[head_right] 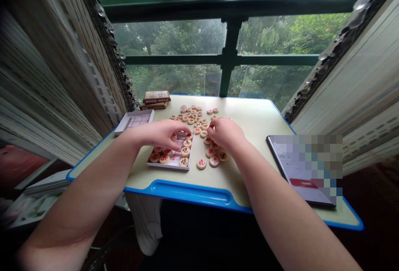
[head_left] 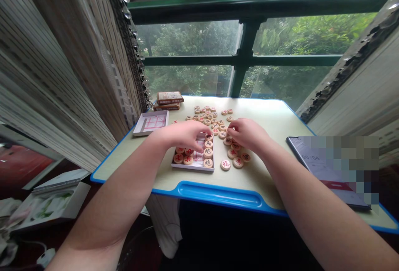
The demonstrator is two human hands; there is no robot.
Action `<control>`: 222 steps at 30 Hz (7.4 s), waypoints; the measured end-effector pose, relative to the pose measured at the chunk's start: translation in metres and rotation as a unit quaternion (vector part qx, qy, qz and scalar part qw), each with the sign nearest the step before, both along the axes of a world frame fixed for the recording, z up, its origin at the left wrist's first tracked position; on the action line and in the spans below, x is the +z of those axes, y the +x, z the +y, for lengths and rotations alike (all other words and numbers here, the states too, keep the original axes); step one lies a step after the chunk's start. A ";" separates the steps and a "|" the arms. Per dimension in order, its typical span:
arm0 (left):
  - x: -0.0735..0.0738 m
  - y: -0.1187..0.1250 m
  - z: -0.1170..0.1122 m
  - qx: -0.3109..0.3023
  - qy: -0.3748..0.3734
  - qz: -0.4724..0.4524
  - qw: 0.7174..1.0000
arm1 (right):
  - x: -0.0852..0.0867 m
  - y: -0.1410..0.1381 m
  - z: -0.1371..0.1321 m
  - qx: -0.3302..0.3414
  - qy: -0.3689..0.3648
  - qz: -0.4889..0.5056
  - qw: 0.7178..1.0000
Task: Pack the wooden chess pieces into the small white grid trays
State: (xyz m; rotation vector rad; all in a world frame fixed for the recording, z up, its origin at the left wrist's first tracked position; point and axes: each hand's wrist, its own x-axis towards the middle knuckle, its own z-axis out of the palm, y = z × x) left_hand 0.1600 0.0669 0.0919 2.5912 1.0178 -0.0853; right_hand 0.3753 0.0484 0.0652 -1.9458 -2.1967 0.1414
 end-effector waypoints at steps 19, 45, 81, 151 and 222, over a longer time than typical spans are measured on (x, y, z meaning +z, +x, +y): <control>-0.011 0.004 0.007 0.013 0.050 -0.025 0.998 | 0.000 -0.002 -0.003 0.004 -0.007 -0.011 1.000; -0.011 0.006 0.007 0.025 0.070 -0.023 0.997 | 0.008 -0.002 -0.006 -0.005 -0.068 -0.009 0.998; -0.019 0.005 0.014 0.105 0.118 -0.023 0.987 | 0.022 0.020 -0.006 0.036 -0.164 0.009 0.986; -0.026 0.002 0.024 0.186 0.144 0.039 0.971 | 0.000 0.003 -0.004 0.068 -0.021 -0.006 0.997; -0.065 -0.006 0.059 0.298 -0.106 -0.408 0.857 | -0.017 0.007 0.007 -0.051 0.060 -0.041 0.996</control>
